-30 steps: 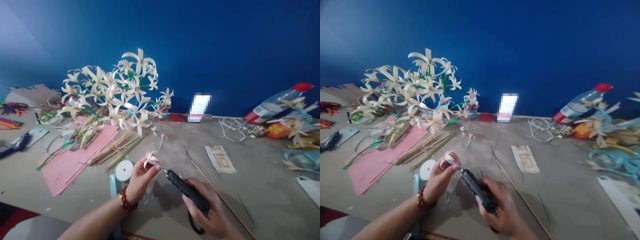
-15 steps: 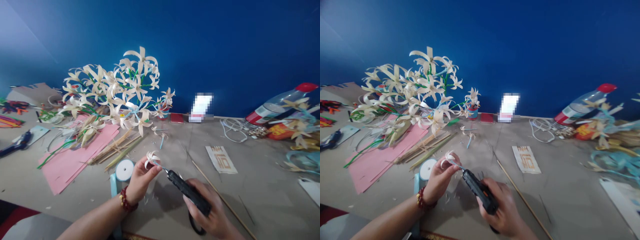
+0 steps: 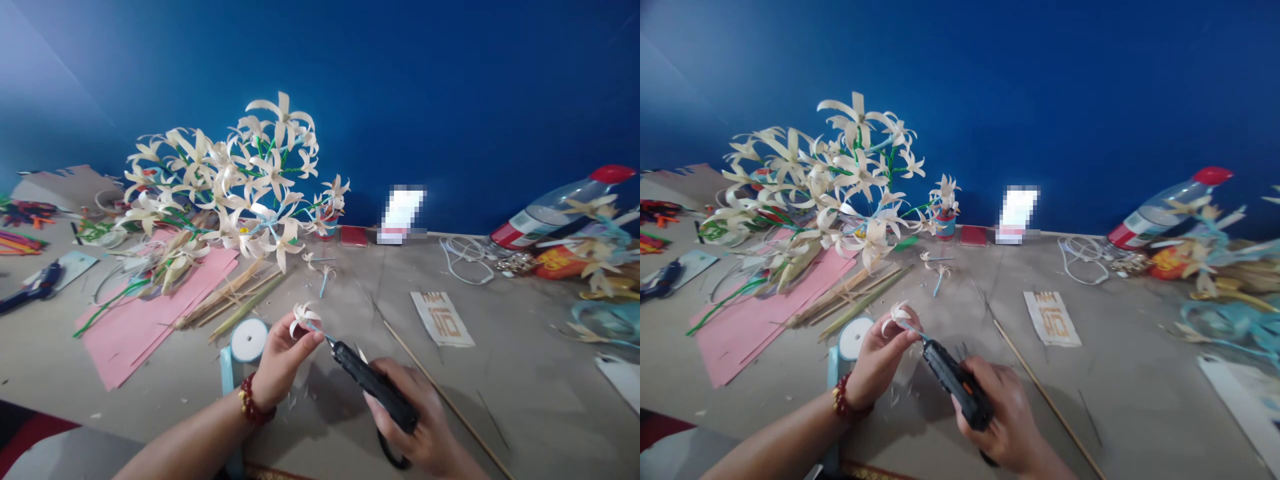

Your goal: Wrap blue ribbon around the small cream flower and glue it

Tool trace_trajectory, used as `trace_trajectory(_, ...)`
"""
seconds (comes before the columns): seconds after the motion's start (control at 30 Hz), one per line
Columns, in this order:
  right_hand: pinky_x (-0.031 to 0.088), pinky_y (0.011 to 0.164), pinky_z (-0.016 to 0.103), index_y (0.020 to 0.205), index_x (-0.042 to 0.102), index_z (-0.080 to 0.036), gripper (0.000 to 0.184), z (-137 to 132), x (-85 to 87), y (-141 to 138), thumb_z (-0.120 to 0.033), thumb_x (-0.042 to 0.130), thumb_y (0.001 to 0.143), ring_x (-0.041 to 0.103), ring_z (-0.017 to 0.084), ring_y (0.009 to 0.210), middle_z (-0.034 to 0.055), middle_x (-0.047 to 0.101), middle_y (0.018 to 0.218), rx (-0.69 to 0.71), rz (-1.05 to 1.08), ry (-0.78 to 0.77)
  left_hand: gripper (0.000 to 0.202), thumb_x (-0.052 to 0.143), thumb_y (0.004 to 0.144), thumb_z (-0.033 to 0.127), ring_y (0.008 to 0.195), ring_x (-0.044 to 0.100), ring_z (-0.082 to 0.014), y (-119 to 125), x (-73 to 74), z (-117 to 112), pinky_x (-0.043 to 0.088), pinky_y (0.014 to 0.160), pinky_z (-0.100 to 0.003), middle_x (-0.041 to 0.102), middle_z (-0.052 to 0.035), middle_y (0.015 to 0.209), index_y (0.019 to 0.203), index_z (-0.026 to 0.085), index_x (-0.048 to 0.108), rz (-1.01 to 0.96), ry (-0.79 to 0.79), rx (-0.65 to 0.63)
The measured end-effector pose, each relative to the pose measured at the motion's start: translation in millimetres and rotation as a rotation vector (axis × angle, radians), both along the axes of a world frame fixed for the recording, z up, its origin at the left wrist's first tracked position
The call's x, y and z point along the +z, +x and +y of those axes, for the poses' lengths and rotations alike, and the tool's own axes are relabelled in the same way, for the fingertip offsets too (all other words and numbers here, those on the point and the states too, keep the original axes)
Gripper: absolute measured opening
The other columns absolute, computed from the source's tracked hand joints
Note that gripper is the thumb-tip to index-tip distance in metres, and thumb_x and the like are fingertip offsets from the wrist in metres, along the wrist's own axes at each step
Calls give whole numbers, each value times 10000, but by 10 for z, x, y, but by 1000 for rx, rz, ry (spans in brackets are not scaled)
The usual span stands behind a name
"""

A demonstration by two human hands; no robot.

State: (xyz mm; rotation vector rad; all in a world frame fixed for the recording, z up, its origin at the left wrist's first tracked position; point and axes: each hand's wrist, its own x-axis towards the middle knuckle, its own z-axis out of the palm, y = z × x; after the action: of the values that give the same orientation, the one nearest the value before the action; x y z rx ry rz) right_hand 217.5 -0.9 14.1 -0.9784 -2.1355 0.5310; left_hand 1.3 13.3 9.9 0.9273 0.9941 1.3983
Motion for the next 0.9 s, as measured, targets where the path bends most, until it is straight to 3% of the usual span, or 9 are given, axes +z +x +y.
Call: trace_trajectory(0.9,433,520,235,933,496,-224,109,30,38,-19,-215,503,824,594,147,530,-23,624,656,4,-46,69,123,746,786,244,745,517,-135,6,8,-1,421,708,-250,593,-19,773,769,168,651,-12,-7,8)
